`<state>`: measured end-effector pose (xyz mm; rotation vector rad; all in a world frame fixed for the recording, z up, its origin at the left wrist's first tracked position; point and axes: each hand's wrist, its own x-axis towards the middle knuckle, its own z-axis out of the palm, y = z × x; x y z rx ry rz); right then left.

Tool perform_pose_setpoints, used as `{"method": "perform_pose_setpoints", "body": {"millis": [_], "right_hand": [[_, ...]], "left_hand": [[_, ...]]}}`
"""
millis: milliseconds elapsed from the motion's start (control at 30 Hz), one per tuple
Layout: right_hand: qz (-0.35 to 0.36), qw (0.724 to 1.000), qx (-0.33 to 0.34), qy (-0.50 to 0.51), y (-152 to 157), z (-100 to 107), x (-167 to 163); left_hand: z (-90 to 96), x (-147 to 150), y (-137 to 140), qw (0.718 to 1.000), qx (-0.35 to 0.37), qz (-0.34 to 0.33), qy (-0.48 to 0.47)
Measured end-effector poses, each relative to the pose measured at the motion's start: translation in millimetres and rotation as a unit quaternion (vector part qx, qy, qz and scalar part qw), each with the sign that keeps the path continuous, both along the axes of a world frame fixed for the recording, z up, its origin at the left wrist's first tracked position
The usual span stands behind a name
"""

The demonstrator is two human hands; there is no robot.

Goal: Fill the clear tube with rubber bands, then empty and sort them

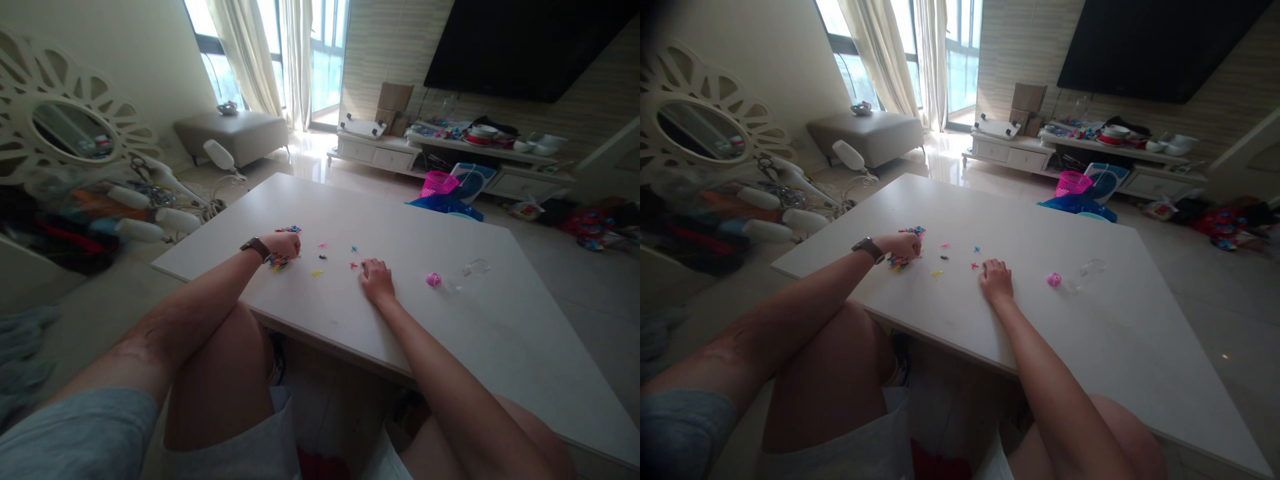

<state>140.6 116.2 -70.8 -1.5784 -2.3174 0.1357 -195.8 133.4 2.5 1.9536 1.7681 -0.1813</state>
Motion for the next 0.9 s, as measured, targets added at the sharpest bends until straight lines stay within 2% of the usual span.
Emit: {"method": "perform_pose_setpoints", "body": {"millis": [333, 533, 733, 900], "right_hand": [[0.001, 1.000, -0.001, 0.005, 0, 2, 0], [-0.001, 1.000, 0.002, 0.003, -1, 2, 0], [0.000, 1.000, 0.000, -0.007, -2, 3, 1], [-0.001, 1.000, -0.001, -0.004, -2, 4, 0]], "left_hand": [[8.3, 2, -2, 1.000, 0.024, 0.002, 0.005], [7.0, 14, -2, 0.992, 0.085, 0.018, -0.096], [-3.2, 40, 5, 0.969, 0.115, 0.078, -0.202], [-13.6, 55, 12, 0.952, 0.144, 0.089, -0.255]]}}
